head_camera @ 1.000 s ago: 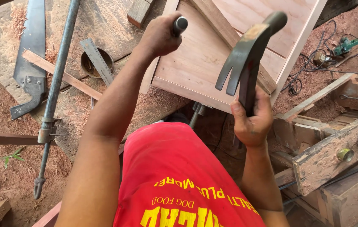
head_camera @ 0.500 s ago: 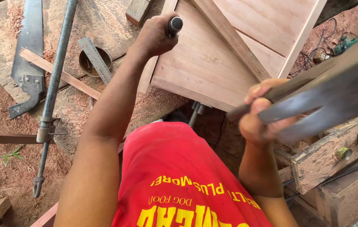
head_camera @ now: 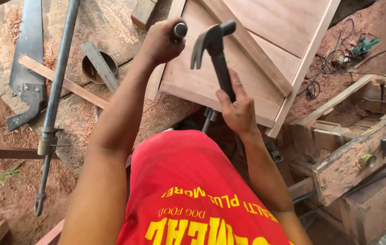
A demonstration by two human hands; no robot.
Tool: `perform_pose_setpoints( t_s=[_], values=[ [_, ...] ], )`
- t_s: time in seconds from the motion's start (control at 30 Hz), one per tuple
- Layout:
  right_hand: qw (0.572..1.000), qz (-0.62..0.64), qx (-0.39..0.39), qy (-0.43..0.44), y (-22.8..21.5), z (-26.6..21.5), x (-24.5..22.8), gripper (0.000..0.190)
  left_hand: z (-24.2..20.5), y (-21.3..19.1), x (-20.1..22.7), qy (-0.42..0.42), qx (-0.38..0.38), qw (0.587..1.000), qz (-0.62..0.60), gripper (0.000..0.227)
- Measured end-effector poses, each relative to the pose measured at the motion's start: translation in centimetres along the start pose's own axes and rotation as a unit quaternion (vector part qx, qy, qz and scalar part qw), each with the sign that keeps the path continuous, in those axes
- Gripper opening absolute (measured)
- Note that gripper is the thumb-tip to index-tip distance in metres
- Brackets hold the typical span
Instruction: The person works on a wooden panel door laid across a workbench, tightening and repositioning bar clamps to hold the frame, hammering nails along the rail, and using a try square and small hammer to check and seat the joints. They lift and re-align the panel and adjust clamps on both sides during assembly.
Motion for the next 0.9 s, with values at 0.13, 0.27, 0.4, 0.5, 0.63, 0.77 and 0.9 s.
perform_pose_setpoints(
  t_s=[0.13, 0.27, 0.4, 0.5, 0.63, 0.77, 0.9],
  values=[
    [0.999, 0.034, 0.032, 0.018, -1.4, -0.8, 1.1, 0.060, 1.6, 0.0, -0.3, 0.014, 0.015, 1.000, -0.001, 0.015],
    [0.997, 0.054, 0.049, 0.040, -2.4, -0.8, 0.3, 0.064, 2.9, -0.6, 0.9, 0.002, 0.022, 1.000, -0.011, 0.019],
    [0.994, 0.064, 0.068, -0.052, -4.1, -0.3, -2.7, 0.061, 3.7, 0.5, -0.5, 0.029, 0.048, 0.998, 0.003, 0.024],
    [0.982, 0.147, 0.097, -0.073, -5.3, 0.5, -5.2, 0.063, 4.4, -0.3, 0.0, 0.036, 0.070, 0.997, 0.002, 0.029],
    [0.967, 0.169, 0.137, -0.133, -6.2, -0.2, -6.4, 0.063, 4.8, -1.0, 0.4, 0.004, 0.035, 0.999, -0.010, 0.025],
    [0.965, 0.179, 0.130, -0.140, -6.3, 0.2, -7.0, 0.064, 4.7, -0.7, 0.4, -0.009, 0.008, 1.000, 0.011, 0.019],
    [0.967, 0.189, 0.116, -0.127, -6.0, 0.3, -7.1, 0.065, 4.2, -0.5, 1.0, -0.004, 0.000, 1.000, 0.031, 0.017]
  ],
)
Point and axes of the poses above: each hand's wrist, its own z-axis towards the middle knuckle, its own y-axis out of the palm, x = y × z, the point moved 1 cm from there along z, towards the middle knuckle, and after that the axes turned 6 degrees about z, right-handed, at the moved point
